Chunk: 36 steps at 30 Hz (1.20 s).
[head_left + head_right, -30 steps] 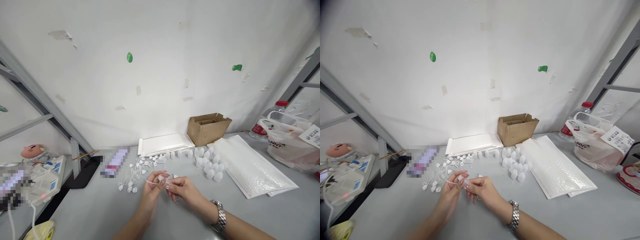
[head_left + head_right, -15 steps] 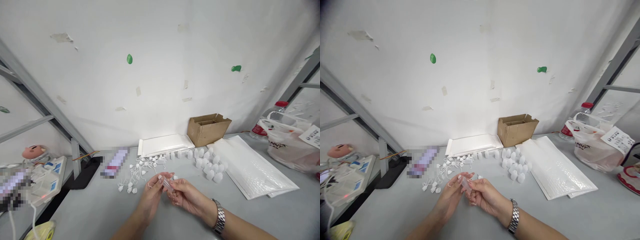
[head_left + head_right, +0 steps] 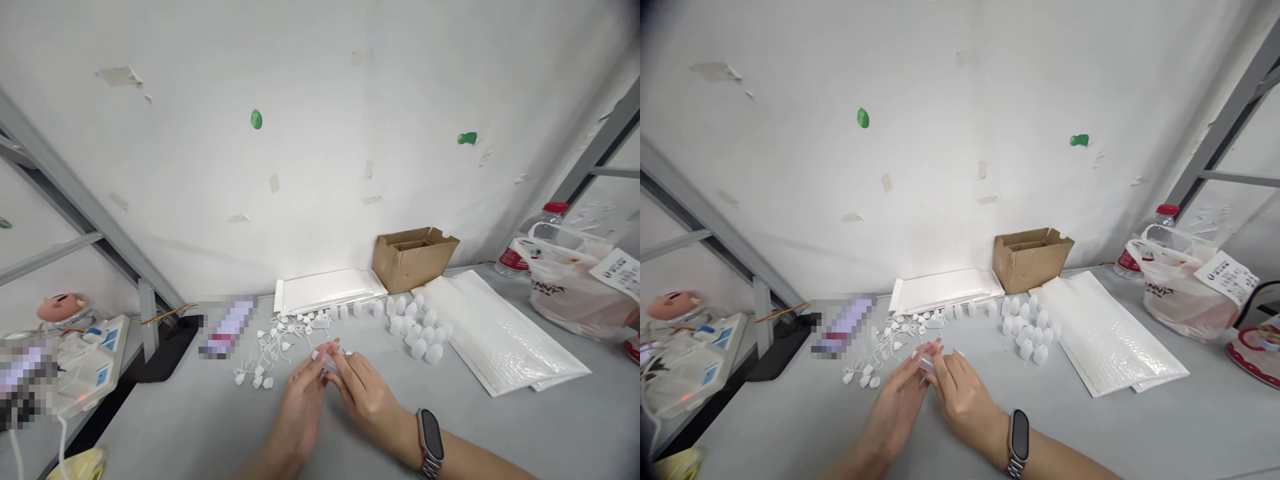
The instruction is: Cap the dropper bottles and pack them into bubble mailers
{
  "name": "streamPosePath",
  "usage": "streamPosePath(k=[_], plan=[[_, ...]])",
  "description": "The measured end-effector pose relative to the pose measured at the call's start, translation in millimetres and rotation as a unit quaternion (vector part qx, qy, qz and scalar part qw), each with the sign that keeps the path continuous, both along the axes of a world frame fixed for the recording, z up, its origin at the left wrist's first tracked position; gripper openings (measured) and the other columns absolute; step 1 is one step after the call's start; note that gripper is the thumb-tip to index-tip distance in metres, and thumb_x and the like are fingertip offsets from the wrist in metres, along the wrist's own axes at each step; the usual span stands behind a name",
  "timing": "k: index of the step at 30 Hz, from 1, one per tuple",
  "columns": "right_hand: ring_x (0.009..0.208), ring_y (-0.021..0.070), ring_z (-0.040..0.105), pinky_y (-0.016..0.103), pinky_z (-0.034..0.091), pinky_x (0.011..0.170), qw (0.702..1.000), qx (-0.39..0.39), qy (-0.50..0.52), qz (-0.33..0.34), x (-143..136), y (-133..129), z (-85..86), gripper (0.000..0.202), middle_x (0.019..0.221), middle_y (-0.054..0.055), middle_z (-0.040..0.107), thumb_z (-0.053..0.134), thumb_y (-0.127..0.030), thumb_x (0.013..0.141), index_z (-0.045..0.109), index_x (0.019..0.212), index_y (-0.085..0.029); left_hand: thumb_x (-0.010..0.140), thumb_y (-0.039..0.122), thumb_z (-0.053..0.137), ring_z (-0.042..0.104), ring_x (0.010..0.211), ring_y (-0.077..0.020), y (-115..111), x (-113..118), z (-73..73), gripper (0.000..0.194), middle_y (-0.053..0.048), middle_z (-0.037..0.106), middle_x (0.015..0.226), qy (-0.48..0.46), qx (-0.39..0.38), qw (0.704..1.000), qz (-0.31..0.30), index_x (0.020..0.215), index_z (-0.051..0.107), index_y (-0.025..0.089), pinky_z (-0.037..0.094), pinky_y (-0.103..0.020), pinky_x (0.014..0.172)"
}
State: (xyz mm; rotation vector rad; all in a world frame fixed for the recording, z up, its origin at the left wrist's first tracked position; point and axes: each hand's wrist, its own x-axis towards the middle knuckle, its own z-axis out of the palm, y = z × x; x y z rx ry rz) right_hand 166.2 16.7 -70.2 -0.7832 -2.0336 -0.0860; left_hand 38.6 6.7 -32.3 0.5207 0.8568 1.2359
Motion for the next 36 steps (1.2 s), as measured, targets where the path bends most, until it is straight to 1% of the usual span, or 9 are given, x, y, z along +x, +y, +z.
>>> streamPosePath(k=[3,5,8,10,14,25,31,33,36], plan=[[0.07,0.0207,0.052,0.034,0.045,0.063,0.99,-0.125,0.054,0.039,-1,0,6.9,0.02,0.082,0.011,0.064,0.046,-0.017,0.089,0.06,0.104,-0.015,0.068,0.033,0.07,0.043,0.123,-0.0303,1,-3,0.2,0.025,-0.013,0.068,0.11,0.045,0.026,0.999,-0.002,0.086,0.074,0.016,0.029,-0.04,0.102],[0.064,0.0175,0.05,0.031,0.042,0.06,0.943,-0.294,0.132,0.085,0,1,14.7,0.017,0.069,0.006,0.06,0.049,-0.025,0.089,0.064,0.083,-0.018,0.069,0.032,0.07,0.046,0.12,-0.0311,2,-5,-0.6,0.023,-0.013,0.067,0.111,0.081,0.048,0.995,-0.013,0.085,0.074,0.016,0.029,-0.042,0.102],[0.046,0.0102,0.041,0.025,0.032,0.048,0.774,-0.542,0.262,0.198,1,7,25.8,0.032,0.049,-0.003,0.048,0.059,-0.037,0.082,0.058,0.056,-0.017,0.07,0.035,0.069,0.047,0.119,-0.0334,5,-9,-0.9,0.023,-0.012,0.066,0.114,0.1,0.068,0.992,-0.047,0.083,0.074,0.017,0.029,-0.046,0.102],[0.04,0.0072,0.038,0.023,0.027,0.043,0.664,-0.623,0.321,0.261,2,11,29.9,0.037,0.045,-0.004,0.047,0.062,-0.042,0.077,0.056,0.052,-0.015,0.071,0.036,0.069,0.046,0.12,-0.0338,7,-10,0.3,0.024,-0.013,0.067,0.113,0.102,0.074,0.99,-0.071,0.083,0.074,0.016,0.028,-0.046,0.103],[0.036,0.0052,0.036,0.02,0.025,0.039,0.576,-0.66,0.377,0.299,4,13,29.3,0.04,0.04,-0.005,0.046,0.063,-0.046,0.075,0.056,0.053,-0.013,0.073,0.039,0.065,0.044,0.123,-0.0315,11,-13,4.3,0.032,-0.013,0.066,0.114,0.096,0.075,0.988,-0.092,0.095,0.072,0.016,0.025,-0.043,0.105],[0.035,0.0052,0.04,0.02,0.027,0.039,0.515,-0.667,0.435,0.317,0,7,27.4,0.037,0.042,-0.002,0.051,0.07,-0.04,0.071,0.059,0.052,-0.01,0.07,0.043,0.067,0.054,0.111,-0.029,10,-8,-0.4,0.026,-0.009,0.073,0.088,0.06,0.043,0.996,-0.055,0.077,0.069,0.018,0.037,-0.041,0.096],[0.038,0.0019,0.027,0.017,0.023,0.041,0.44,-0.713,0.439,0.324,1,5,25.2,0.028,0.045,-0.009,0.037,0.069,-0.039,0.072,0.064,0.07,-0.011,0.071,0.047,0.065,0.056,0.108,-0.0282,6,-3,-3.1,0.03,-0.01,0.072,0.094,0.032,0.063,0.994,-0.079,0.08,0.07,0.018,0.035,-0.041,0.098],[0.037,0.0025,0.029,0.018,0.026,0.041,0.455,-0.717,0.422,0.318,2,6,26.7,0.032,0.044,-0.009,0.038,0.068,-0.043,0.072,0.064,0.071,-0.011,0.071,0.048,0.064,0.056,0.108,-0.0294,7,-5,-3.4,0.033,-0.011,0.071,0.099,0.043,0.065,0.994,-0.078,0.081,0.071,0.017,0.034,-0.042,0.099],[0.041,0.0062,0.044,0.021,0.035,0.045,0.526,-0.69,0.408,0.286,2,10,30.1,0.036,0.05,-0.002,0.054,0.067,-0.046,0.072,0.065,0.064,-0.01,0.072,0.045,0.065,0.054,0.111,-0.0309,10,-9,-4.0,0.033,-0.013,0.071,0.1,0.095,0.066,0.993,-0.037,0.083,0.072,0.015,0.032,-0.043,0.1]])
